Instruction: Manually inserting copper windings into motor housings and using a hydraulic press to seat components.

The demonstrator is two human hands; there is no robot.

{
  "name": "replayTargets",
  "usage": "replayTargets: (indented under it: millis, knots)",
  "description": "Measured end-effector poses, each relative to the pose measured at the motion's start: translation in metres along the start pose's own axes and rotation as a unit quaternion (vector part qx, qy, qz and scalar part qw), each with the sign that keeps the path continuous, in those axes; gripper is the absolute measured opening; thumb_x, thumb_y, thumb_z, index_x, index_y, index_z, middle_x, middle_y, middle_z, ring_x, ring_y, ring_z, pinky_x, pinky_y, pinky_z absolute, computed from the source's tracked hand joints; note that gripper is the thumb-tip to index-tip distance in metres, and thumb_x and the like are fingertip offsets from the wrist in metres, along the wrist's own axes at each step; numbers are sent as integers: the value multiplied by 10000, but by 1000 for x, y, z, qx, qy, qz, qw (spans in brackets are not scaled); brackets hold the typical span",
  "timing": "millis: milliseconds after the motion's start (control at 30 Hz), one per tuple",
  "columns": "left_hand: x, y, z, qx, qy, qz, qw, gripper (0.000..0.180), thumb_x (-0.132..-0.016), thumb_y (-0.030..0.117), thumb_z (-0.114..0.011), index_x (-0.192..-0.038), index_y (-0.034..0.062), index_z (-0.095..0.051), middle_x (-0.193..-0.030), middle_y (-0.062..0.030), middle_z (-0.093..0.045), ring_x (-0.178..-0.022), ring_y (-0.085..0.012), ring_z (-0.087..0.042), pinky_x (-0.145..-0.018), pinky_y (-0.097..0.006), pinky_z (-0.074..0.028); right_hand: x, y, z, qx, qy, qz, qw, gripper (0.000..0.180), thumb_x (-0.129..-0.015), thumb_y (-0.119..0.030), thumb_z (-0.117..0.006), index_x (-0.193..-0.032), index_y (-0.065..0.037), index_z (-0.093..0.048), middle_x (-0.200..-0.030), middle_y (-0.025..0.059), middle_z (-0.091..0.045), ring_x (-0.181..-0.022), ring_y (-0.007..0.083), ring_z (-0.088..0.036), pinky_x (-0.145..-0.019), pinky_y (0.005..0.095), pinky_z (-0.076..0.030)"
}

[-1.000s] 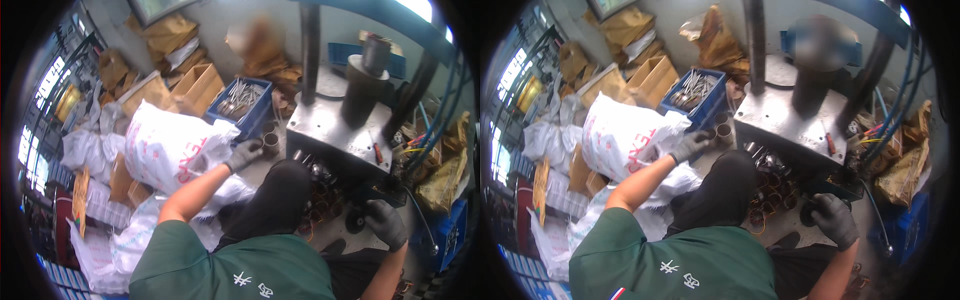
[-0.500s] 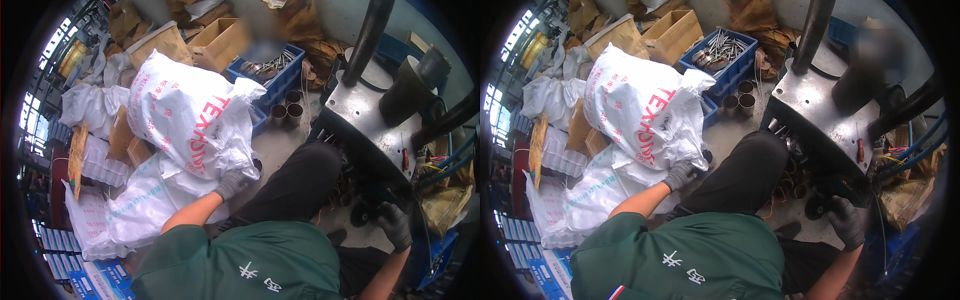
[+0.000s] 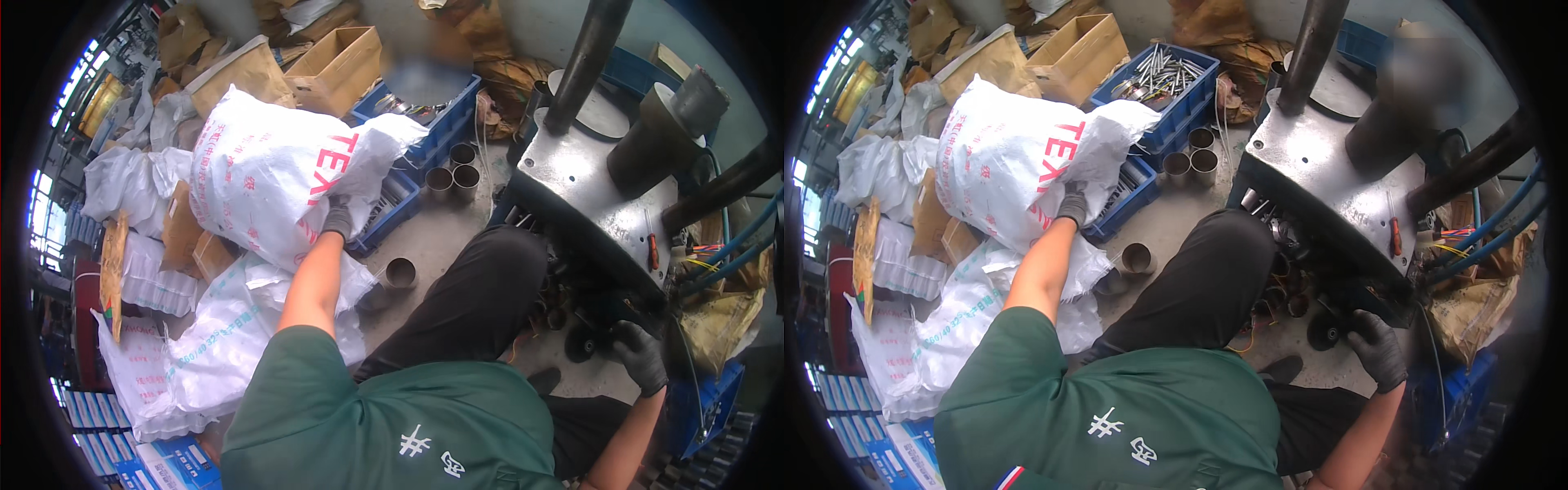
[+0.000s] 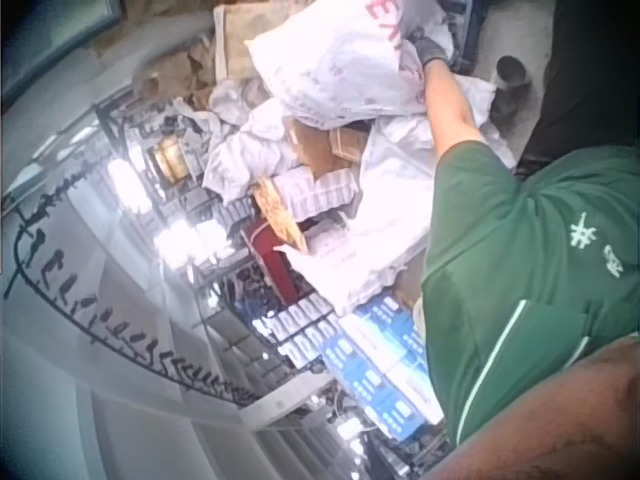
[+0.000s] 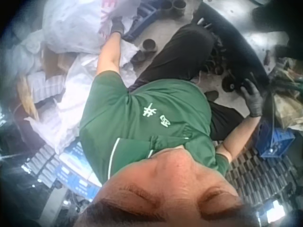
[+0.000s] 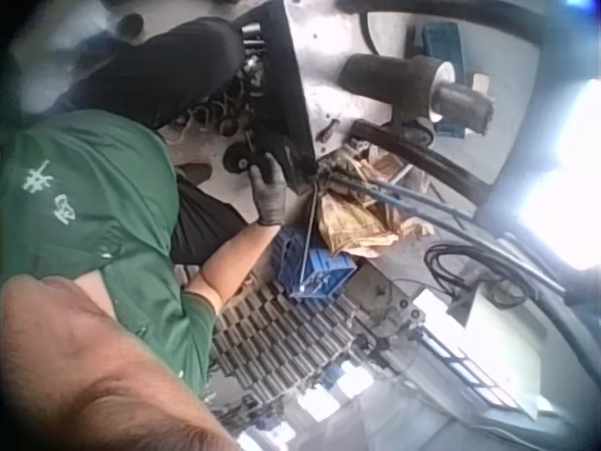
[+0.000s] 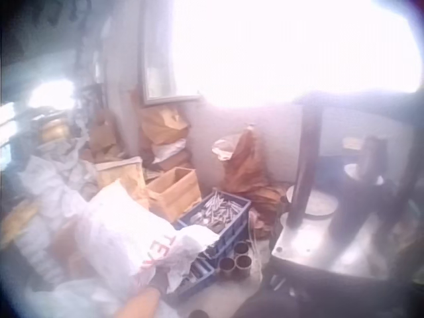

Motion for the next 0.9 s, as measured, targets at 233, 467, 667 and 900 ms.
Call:
replayTargets:
  millis: [233,467,667,900]
  knots:
    - [-64,-106,-76,-25,186,-53,981,373,-992,259,-476,-1187,71,-733,-1281,-164,-695,-1247,-363,-603,-1089,-477,-431,-16,13,-22,15,-59,-5,998,475,-869,-54,-757,-1317,37,-629,-1204,147,-695,-1161,228,-657,-1005,348,-523]
    - [-3,-27,-56,-45,196,-73,977,440,-975,326,-525,-1275,34,-659,-1239,-239,-674,-1171,-388,-632,-1040,-470,-478,5,9,-5,73,-35,-25,996,439,-846,-42,-748,-1268,42,-660,-1174,168,-708,-1131,251,-674,-987,352,-530]
    - [109,45,-77,63,65,-157,983,925,-714,523,-843,-1476,105,-525,-1486,-209,-522,-1307,-413,-548,-1134,-515,-411,-12,-14,-8,40,-26,71,996,435,-840,-33,-738,-1259,46,-656,-1129,172,-702,-1095,273,-677,-965,367,-537]
    - [93,38,-143,185,-13,-14,982,1087,-682,465,-855,-1592,119,-371,-1523,-282,-453,-1347,-450,-523,-1160,-490,-412,-32,-25,-28,9,-49,51,997,439,-826,-25,-740,-1251,44,-657,-1125,167,-704,-1052,282,-697,-922,381,-555]
Point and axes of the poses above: each hand's wrist, its own x-axis away from the middle knuckle, its own z-axis out of the back of the hand, y = z × x, the point moved 9 cm from there along -x, towards the middle knuckle
